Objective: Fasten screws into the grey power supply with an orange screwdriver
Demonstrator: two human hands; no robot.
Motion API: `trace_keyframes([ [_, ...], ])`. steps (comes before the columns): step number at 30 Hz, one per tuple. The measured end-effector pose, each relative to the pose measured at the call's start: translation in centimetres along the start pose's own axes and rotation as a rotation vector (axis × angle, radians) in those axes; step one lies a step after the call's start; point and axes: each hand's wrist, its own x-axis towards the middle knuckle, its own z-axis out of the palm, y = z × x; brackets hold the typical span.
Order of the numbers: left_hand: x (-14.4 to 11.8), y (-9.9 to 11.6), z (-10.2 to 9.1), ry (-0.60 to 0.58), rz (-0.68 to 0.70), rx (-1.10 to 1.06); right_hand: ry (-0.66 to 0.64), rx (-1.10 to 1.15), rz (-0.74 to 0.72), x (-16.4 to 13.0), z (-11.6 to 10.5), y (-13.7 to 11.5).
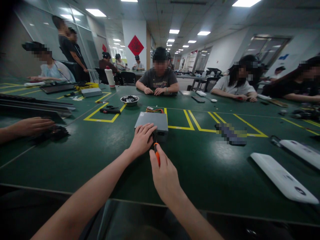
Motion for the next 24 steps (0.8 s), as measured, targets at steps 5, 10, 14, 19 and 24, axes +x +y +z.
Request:
trace_keyframes([
  [5,0.05,0.03,0.08,0.023,-0.013,-0.011,0.076,-0.023,0.122,0.57,-0.53,0.97],
  [10,0.1,0.05,0.2,0.037,-0.019,-0.005,0.042,0.071,0.141,0.62,-0.82,0.81],
  [14,0.13,0.06,0.3,0.035,-0.024,0.009,-0.01,0.085,-0.006,0.17,-0.46,0.38],
  [19,0.22,0.08,0.27,0.044,-0.029,0.006,0.032,0.021,0.056,0.55,-0.53,0.74],
  [24,0.26,0.19,0.22,0.041,-0.041,0.001,-0.001,0.077,0.124,0.93,-0.95,0.25],
])
